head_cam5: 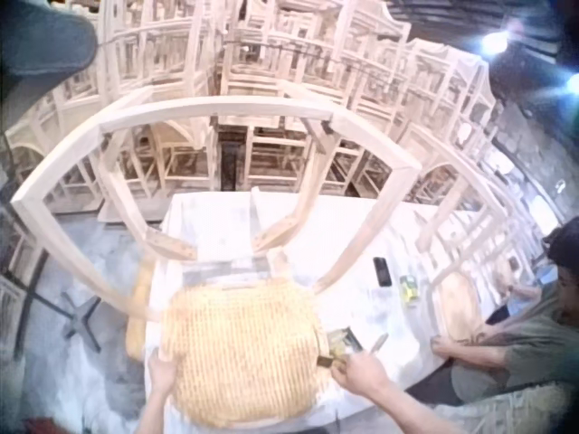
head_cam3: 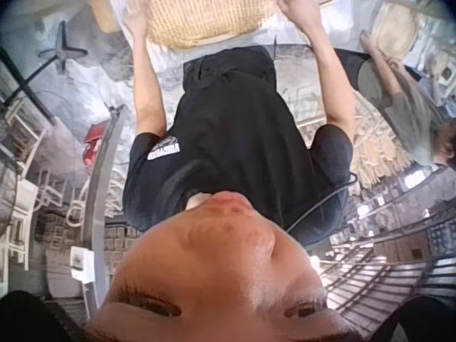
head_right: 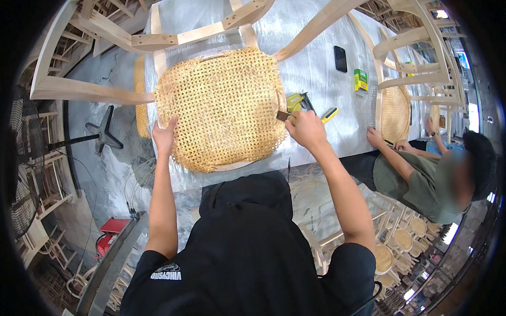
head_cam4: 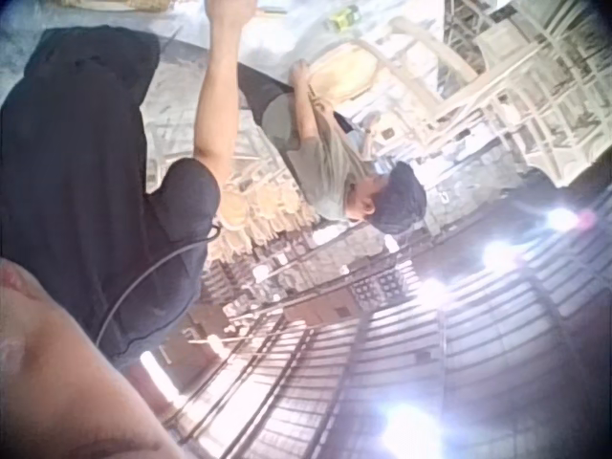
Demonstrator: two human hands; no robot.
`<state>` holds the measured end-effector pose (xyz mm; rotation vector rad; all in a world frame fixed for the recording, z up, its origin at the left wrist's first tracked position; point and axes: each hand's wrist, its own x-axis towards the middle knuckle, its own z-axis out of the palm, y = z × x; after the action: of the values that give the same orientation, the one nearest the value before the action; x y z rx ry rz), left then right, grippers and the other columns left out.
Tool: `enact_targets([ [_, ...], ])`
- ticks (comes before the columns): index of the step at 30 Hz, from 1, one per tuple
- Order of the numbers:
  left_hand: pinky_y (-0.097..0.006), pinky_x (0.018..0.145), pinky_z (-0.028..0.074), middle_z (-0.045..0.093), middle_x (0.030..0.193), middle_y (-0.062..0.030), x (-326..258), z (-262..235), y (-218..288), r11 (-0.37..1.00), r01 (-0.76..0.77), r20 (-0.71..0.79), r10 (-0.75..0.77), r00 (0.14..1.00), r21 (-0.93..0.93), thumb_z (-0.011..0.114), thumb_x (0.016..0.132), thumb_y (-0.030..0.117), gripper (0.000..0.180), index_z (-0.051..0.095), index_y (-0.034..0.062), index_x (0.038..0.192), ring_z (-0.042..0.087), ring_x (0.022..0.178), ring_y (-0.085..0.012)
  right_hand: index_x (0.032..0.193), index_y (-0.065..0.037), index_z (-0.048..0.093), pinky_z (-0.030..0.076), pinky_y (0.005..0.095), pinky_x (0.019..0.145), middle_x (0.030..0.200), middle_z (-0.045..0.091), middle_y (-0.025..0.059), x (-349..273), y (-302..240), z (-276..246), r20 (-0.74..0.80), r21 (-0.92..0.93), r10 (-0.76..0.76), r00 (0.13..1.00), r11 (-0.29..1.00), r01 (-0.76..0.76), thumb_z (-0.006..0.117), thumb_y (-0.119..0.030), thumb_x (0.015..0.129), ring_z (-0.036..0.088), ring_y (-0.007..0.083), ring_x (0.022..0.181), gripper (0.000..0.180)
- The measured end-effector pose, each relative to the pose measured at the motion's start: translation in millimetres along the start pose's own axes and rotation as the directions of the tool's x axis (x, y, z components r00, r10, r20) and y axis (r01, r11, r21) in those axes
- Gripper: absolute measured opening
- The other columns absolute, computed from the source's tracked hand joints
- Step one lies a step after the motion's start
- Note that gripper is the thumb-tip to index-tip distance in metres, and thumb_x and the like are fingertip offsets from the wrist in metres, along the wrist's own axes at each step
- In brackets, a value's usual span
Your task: The person places a woven rattan seat onto an inverted wooden chair frame. They use a staple gun to fasten the seat to the frame, repeatedly adjusting the material and firing staples along the edges. A coworker works on a similar chair nearby.
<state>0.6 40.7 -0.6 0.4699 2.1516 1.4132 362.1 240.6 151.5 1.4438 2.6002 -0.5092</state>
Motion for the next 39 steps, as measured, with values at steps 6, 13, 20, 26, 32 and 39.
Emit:
enact_targets([
  [6, -0.036, 0.087, 0.053, 0.073, 0.107, -0.0148, -1, 1, 2, 1.000, 0.011, 0.024, -0.011, 1.000, -0.018, 0.084, 0.084, 0.026, 0.051, 0.064, -0.0067, 0.117, 0.069, 0.095, -0.0220, 0.080, -0.002, 0.071, 0.056, 0.0517, 0.068, 0.073, 0.068, 0.0226, 1, 4, 3, -0.023, -0.028, 0.002, 1.000, 1.000, -0.003, 0.067, -0.026, 0.086, 0.067, 0.0431, 0.069, 0.025],
  [13, -0.034, 0.086, 0.053, 0.073, 0.106, -0.0137, 5, 3, 4, 0.999, 0.018, 0.021, -0.018, 1.000, 0.035, 0.085, 0.084, 0.026, 0.050, 0.064, -0.0058, 0.117, 0.068, 0.092, -0.0201, 0.077, -0.002, 0.069, 0.056, 0.0522, 0.067, 0.072, 0.068, 0.0221, 11, -2, -1, 0.044, -0.102, 0.046, 0.998, 0.994, -0.041, 0.067, -0.025, 0.084, 0.068, 0.0429, 0.070, 0.024],
  [20, -0.033, 0.089, 0.051, 0.073, 0.110, -0.0117, 0, 3, 10, 0.997, 0.038, 0.014, -0.039, 0.999, 0.064, 0.081, 0.089, 0.027, 0.047, 0.066, -0.0054, 0.120, 0.066, 0.097, -0.0181, 0.077, 0.000, 0.068, 0.059, 0.0473, 0.059, 0.070, 0.068, 0.0220, 10, -19, 6, 0.021, -0.196, 0.045, 0.999, 0.980, -0.040, 0.067, -0.019, 0.081, 0.071, 0.0392, 0.064, 0.020],
  [26, -0.034, 0.085, 0.052, 0.073, 0.104, -0.0129, 0, 6, 13, 0.989, 0.026, -0.026, -0.023, 0.999, 0.145, 0.081, 0.089, 0.021, 0.041, 0.066, -0.0067, 0.114, 0.068, 0.091, -0.0198, 0.081, 0.000, 0.066, 0.059, 0.0472, 0.058, 0.070, 0.069, 0.0207, 12, -34, 16, 0.110, -0.222, 0.171, 0.979, 0.964, -0.143, 0.062, -0.016, 0.085, 0.071, 0.0385, 0.064, 0.018],
  [32, -0.034, 0.084, 0.053, 0.073, 0.105, -0.0143, -2, 6, 13, 0.990, 0.035, 0.013, -0.037, 0.999, 0.136, 0.083, 0.086, 0.026, 0.049, 0.065, -0.0076, 0.116, 0.068, 0.091, -0.0201, 0.077, 0.000, 0.063, 0.057, 0.0495, 0.056, 0.067, 0.067, 0.0226, 11, -28, 36, 0.008, -0.245, 0.070, 0.997, 0.967, -0.066, 0.063, -0.022, 0.086, 0.069, 0.0414, 0.061, 0.024],
  [39, -0.035, 0.081, 0.054, 0.074, 0.103, -0.0147, 4, 3, -2, 1.000, -0.002, -0.024, 0.002, 1.000, 0.015, 0.086, 0.082, 0.026, 0.051, 0.065, -0.0067, 0.115, 0.069, 0.089, -0.0207, 0.076, -0.002, 0.071, 0.059, 0.0499, 0.065, 0.075, 0.070, 0.0230, 9, -27, -4, -0.006, -0.176, 0.029, 1.000, 0.984, -0.029, 0.062, -0.017, 0.084, 0.071, 0.0416, 0.071, 0.019],
])
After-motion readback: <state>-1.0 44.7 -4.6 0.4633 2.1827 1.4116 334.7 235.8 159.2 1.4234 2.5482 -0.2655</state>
